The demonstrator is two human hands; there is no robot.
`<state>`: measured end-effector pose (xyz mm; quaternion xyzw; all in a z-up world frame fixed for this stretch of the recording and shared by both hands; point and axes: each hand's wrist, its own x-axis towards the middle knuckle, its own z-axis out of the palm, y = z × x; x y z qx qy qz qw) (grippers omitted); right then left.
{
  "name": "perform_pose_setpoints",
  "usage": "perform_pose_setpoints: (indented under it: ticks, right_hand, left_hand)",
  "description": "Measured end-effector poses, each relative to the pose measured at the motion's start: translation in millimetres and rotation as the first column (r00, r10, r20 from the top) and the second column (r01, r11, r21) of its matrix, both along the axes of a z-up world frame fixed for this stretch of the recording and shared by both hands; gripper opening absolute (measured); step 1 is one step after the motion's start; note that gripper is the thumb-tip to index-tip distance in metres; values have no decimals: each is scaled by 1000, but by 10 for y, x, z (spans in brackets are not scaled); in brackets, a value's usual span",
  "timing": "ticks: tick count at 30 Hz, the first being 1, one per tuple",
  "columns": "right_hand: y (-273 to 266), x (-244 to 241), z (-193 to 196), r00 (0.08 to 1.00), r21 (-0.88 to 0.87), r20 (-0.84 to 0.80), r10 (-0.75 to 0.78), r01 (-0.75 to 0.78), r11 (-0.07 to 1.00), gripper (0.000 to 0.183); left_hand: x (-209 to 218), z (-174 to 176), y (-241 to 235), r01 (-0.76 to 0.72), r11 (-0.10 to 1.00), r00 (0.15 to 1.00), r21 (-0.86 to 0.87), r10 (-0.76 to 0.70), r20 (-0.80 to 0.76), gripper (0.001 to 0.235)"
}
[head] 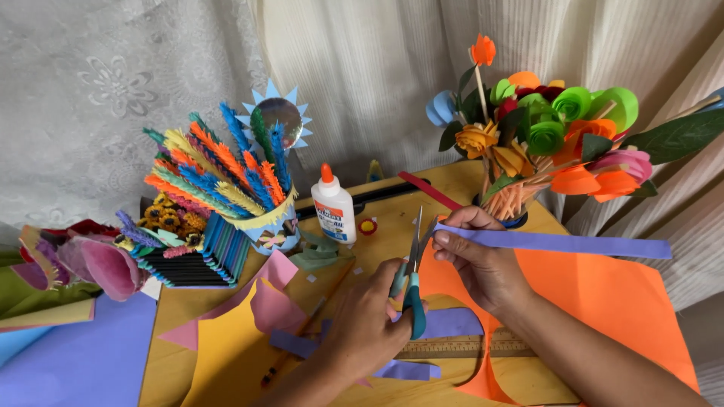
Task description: Arranging a bouquet of handmade paper flowers and cutting paper strips for a craft project.
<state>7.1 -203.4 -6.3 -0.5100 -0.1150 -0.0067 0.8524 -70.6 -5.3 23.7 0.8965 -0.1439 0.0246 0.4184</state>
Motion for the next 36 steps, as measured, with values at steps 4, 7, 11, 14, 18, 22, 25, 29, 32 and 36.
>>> perform_pose_setpoints:
  ticks: [4,7,11,14,18,22,25,29,32,36]
  right_hand:
    - [18,-6,8,1000,-41,21,12,-11,999,14]
    - [11,-4,-40,1000,-70,-4,6,-7,998,16]
    - [24,-8,-83,1000,-70,5,23,-23,997,16]
    - [46,-26,-100,1000,-66,10,24,-23,998,17]
    - [42,-20,-111,998,-66,48,37,-34,997,16]
    - [52,-38,-11,992,-120,121,42,-28,992,17]
    - [17,-7,7,959,-182,273,79,-29,983,21]
    - [-22,-13,68,974,-304,212,75,-7,953,55]
    - [11,-58,174,975,-355,187,119,-46,934,73]
    - [35,-94,220,966,-417,155,208,-127,900,82]
  left_hand:
    - [-6,-32,40,27,999,999,-45,-28,-24,44]
    - [2,-91,60,35,999,999,-11,-35,4,47]
    - [6,-111,52,42,999,999,-34,-41,30,44]
    - [12,-167,44,34,999,999,-27,-33,31,41]
    - [23,-134,68,34,999,999,2,-34,-19,45]
    - [64,-135,151,28,999,999,21,-29,28,50]
    - [119,-51,270,12,988,988,155,-36,150,56]
    - [190,142,500,57,930,983,363,-115,140,57]
    - [196,257,608,87,907,987,412,-134,87,61]
    - [163,353,666,113,905,988,409,-147,52,59]
